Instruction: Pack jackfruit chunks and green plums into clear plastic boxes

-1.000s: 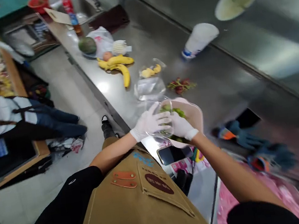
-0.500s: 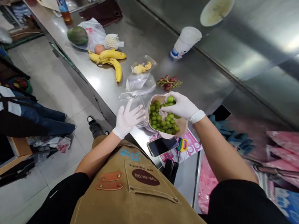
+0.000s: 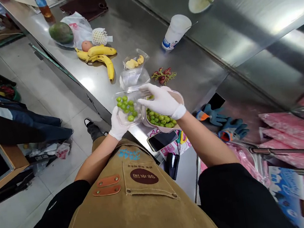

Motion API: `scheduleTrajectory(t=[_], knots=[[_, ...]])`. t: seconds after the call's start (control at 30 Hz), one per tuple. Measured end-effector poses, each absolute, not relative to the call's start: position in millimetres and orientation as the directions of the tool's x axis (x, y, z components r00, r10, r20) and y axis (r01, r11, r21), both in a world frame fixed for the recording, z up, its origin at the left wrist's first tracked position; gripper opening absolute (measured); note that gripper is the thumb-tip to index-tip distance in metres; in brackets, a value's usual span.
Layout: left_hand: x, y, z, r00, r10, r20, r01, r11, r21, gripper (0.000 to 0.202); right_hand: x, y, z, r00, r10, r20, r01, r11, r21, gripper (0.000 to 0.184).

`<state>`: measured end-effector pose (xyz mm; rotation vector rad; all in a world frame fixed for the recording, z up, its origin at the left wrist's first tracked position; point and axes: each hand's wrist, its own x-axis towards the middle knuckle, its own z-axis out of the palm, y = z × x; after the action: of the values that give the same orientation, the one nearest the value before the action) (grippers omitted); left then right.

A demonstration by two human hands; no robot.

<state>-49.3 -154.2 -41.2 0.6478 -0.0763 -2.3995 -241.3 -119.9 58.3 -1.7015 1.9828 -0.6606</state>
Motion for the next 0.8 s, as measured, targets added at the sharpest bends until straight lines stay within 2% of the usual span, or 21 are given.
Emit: scheduleTrajectory(t=[0.07, 0.1, 0.23, 0.27, 0.33, 0.43, 0.57, 0.67, 0.8], knots=[[-45.2, -156.7, -45.3, -0.69, -0.587, -0.423, 0.569, -0.801, 0.183, 0.053, -273.2, -96.1, 46.8, -0.181, -0.977, -0.109, -0.827, 0.211, -0.521, 0.051], [-43.9, -158.1, -47.1, -0.693, -0.579, -0.429, 0.566, -0.806, 0.174, 0.052, -286.9, -84.8, 38.4, -0.205, -0.96, -0.191, -0.855, 0.27, -0.442, 0.06], [-41.2, -163.4, -49.7, -0.695, -0.542, -0.472, 0.52, -0.833, 0.191, 0.053, -313.6, -53.3, -1.0, -0.251, -0.823, -0.509, -0.916, 0.372, -0.149, 0.124], [-40.6, -164.2, -49.1, -0.697, -0.54, -0.472, 0.504, -0.837, 0.213, 0.053, -313.6, -49.5, -9.1, -0.261, -0.802, -0.537, -0.923, 0.371, -0.105, 0.132], [-39.6, -165.0, -47.3, -0.699, -0.545, -0.463, 0.469, -0.838, 0.278, 0.051, -308.8, -46.2, -19.9, -0.286, -0.792, -0.54, -0.929, 0.366, -0.045, 0.137], [-38.8, -166.0, -45.5, -0.682, -0.554, -0.478, 0.415, -0.83, 0.372, 0.045, -298.6, -47.5, -23.6, -0.313, -0.793, -0.523, -0.927, 0.374, -0.012, 0.127], [-40.6, -169.1, -49.2, -0.621, -0.576, -0.531, 0.4, -0.816, 0.417, 0.033, -290.6, -52.1, -20.1, -0.391, -0.784, -0.482, -0.897, 0.442, 0.008, 0.104], [-42.3, -171.2, -53.6, -0.587, -0.581, -0.564, 0.399, -0.813, 0.423, 0.035, -290.7, -54.5, -19.2, -0.44, -0.778, -0.449, -0.861, 0.507, -0.035, 0.088], [-42.4, -172.3, -55.6, -0.572, -0.581, -0.58, 0.395, -0.814, 0.426, 0.041, -297.0, -58.0, -18.5, -0.421, -0.779, -0.465, -0.843, 0.525, -0.118, 0.063]])
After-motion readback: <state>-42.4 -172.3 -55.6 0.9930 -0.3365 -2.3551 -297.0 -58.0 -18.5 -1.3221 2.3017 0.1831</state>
